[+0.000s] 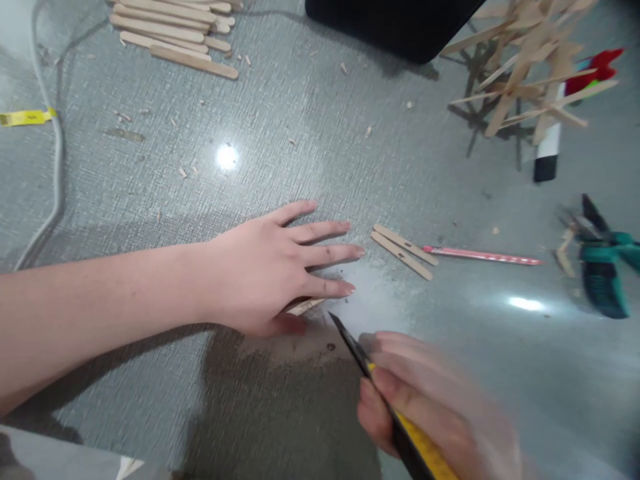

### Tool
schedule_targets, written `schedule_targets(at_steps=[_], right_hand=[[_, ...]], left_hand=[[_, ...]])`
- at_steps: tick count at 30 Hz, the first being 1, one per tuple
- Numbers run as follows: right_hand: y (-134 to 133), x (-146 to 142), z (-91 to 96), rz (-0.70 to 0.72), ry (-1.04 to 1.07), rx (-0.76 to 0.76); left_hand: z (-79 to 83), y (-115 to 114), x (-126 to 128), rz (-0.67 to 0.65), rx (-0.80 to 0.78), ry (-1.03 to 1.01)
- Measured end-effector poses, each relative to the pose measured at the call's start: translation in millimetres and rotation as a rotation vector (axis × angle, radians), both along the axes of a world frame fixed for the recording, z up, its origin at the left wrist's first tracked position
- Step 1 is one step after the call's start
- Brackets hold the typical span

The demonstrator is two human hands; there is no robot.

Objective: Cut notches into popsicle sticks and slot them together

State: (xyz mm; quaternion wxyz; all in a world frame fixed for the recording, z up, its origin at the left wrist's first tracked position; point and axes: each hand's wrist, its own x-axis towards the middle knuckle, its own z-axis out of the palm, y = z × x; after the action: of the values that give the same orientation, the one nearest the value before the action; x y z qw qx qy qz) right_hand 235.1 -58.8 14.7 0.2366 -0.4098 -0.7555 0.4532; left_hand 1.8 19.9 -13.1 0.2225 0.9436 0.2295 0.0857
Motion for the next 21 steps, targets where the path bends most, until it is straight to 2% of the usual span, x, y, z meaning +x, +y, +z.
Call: schedule_targets(at_steps=[6,11,13,17,21], right_hand=[[8,-7,-3.7,0.056,0.006,0.073],[8,-6,-4.8,0.027,-0.093,0.322],[7,-5,-5.5,0.040,-0.096,0.359],[9,-9,-4.7,0.026,-0.080,0.278],[9,-15,-1.9,0.026,-0.035,0.087]], left_hand=[[-1.0,2,0,-0.022,-0.016,0.013],[-1.0,2,1,-0.020,-0.021,0.012],[-1.0,2,0,-0.020,-0.013,-0.001],[-1.4,2,0,-0.014,0.003,-0.026],[-1.3,2,0,-0.012,-0.008,-0.026]])
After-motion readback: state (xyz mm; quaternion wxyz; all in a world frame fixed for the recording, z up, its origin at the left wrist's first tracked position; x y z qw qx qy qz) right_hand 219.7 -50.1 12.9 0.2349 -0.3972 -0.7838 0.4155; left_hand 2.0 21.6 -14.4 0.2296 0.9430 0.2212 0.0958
